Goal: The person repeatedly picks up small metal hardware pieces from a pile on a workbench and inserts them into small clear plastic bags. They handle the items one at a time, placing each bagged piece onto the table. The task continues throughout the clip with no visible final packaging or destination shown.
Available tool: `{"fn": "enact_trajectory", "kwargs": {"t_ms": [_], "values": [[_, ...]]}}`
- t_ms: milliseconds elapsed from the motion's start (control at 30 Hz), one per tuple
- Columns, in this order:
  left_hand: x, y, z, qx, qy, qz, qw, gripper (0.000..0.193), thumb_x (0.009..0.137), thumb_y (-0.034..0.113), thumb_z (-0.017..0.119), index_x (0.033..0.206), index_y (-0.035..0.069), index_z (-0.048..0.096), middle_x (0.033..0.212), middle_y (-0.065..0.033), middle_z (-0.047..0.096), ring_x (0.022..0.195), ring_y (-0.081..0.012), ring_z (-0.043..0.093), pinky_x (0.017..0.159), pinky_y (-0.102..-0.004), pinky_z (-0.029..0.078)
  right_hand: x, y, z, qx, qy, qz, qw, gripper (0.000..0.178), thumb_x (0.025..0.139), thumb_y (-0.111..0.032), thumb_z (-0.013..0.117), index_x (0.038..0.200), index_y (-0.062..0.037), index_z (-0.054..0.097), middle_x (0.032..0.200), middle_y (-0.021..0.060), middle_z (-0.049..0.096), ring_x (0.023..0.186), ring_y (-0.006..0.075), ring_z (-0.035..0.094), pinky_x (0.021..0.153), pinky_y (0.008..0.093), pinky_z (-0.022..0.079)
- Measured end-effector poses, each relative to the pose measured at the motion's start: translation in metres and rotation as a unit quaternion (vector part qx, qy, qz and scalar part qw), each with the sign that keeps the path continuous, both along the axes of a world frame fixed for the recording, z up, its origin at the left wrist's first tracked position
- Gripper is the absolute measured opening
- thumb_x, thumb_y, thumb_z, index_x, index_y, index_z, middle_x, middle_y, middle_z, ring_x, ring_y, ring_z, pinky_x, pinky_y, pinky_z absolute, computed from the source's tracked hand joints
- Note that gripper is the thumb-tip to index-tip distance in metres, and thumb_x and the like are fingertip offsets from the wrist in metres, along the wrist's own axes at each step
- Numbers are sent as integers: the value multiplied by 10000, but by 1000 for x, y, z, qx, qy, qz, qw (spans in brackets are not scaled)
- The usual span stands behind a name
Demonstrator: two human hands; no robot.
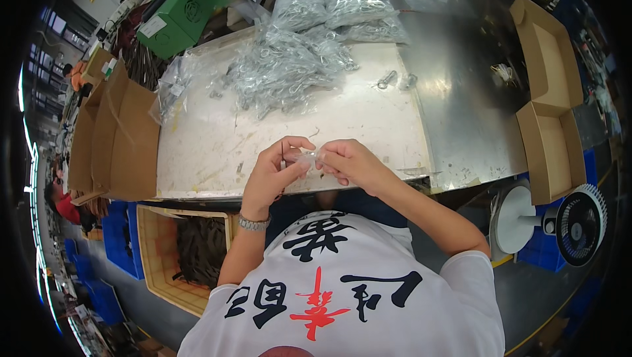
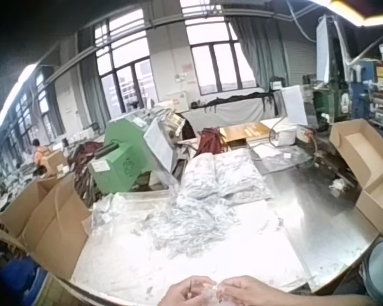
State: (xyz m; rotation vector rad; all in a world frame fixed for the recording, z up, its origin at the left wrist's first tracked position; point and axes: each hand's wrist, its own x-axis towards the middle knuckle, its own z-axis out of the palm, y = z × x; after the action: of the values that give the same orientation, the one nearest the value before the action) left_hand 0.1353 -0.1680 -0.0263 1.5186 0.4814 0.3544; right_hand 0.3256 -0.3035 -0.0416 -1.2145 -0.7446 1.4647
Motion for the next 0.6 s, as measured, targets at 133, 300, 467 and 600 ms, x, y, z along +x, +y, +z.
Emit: {"fn": "enact_trajectory", "kwargs": {"t_ms": [133,300,467,600], "values": [[-10,22,-11,-62,-14,17,998,427,1092,154,555,1493,15,591,1157,-53,679,790,-48,512,698,-207,426,2,-8,11,26,-88,-61,994,286,1078,-250,596,1002,5,702,740,-26,556,586,67,483,547,251,418],[-2,-10,26,-117,8,-113,987,507,1128,169,500,1611,21,453,1016,-64,722,719,-57,481,664,-205,406,-10,-11,13,77,-251,-99,960,247,1067,-207,586,1041,20,680,736,68,580,639,149,549,616,328,448],[13,-28,10,-32,10,-40,999,448,1115,98,521,1557,30,526,889,-34,684,683,-42,440,628,-192,388,-26,-11,12,108,-296,-166,934,204,1073,-156,566,1046,17,671,743,144,610,655,221,567,654,358,471],[23,-37,-12,72,-13,61,995,372,1118,86,516,1475,10,591,816,-37,646,665,-58,480,613,-226,417,-32,-12,14,125,-333,-187,916,184,1076,-136,571,1021,14,661,751,149,636,644,260,566,650,374,473]]}}
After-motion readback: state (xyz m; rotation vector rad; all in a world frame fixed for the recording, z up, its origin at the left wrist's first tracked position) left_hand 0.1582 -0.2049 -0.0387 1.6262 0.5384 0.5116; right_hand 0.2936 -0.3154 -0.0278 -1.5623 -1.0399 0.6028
